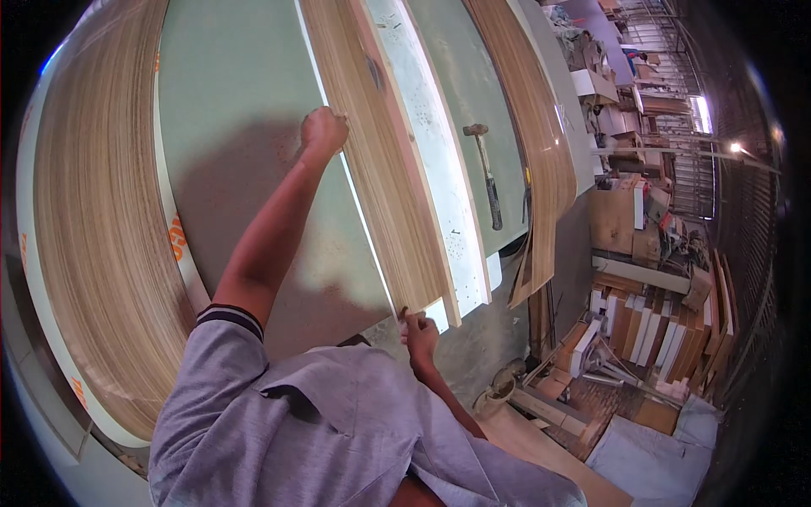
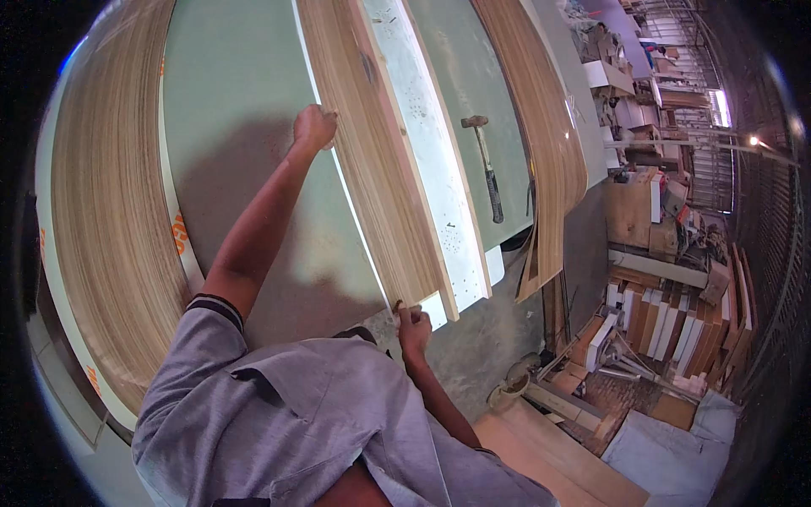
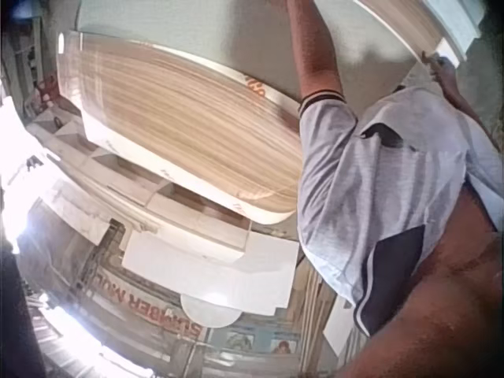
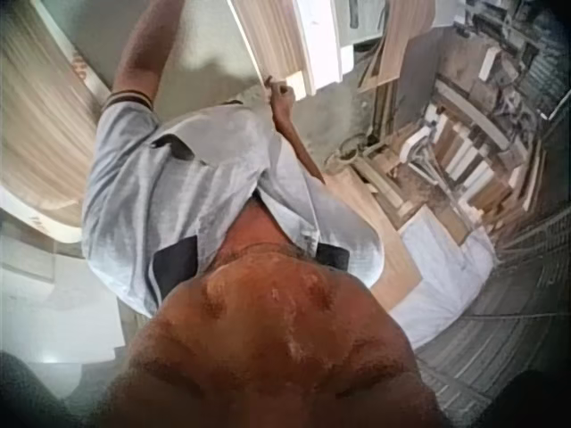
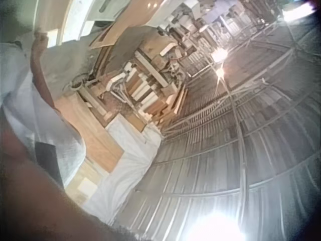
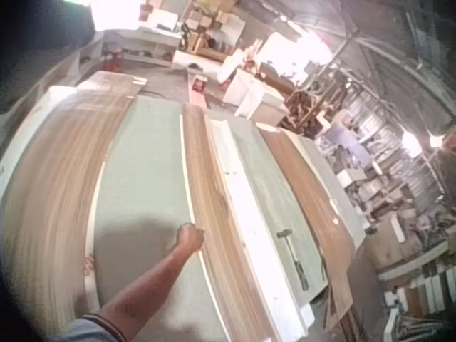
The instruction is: The person applies wood veneer strips onto panels, smoothing each strip by hand and using a tool to trim along the edges.
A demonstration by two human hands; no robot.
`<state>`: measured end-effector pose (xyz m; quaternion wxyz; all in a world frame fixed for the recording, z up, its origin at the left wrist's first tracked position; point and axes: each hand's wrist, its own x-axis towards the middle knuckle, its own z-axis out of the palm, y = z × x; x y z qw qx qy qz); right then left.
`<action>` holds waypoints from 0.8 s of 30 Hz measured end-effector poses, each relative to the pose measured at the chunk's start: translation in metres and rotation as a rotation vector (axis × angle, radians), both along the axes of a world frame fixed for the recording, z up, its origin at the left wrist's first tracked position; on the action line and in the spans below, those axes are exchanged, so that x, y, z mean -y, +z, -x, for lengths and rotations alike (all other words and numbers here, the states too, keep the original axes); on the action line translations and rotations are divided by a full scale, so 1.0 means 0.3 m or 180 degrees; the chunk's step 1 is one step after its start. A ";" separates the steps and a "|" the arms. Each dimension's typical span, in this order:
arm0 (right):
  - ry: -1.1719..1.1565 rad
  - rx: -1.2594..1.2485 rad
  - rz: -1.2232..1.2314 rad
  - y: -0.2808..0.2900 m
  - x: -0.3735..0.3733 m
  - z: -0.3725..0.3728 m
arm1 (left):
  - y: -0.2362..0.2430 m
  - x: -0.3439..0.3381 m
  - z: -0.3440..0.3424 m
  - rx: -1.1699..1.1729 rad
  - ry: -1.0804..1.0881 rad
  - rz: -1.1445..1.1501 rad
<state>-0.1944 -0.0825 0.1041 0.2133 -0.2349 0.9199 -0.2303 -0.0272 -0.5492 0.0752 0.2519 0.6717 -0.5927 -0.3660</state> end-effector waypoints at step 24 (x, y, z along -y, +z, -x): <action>-0.1545 0.2937 0.1272 0.054 0.240 -0.103 | 0.059 -0.429 0.029 0.0059 -0.0508 -0.0318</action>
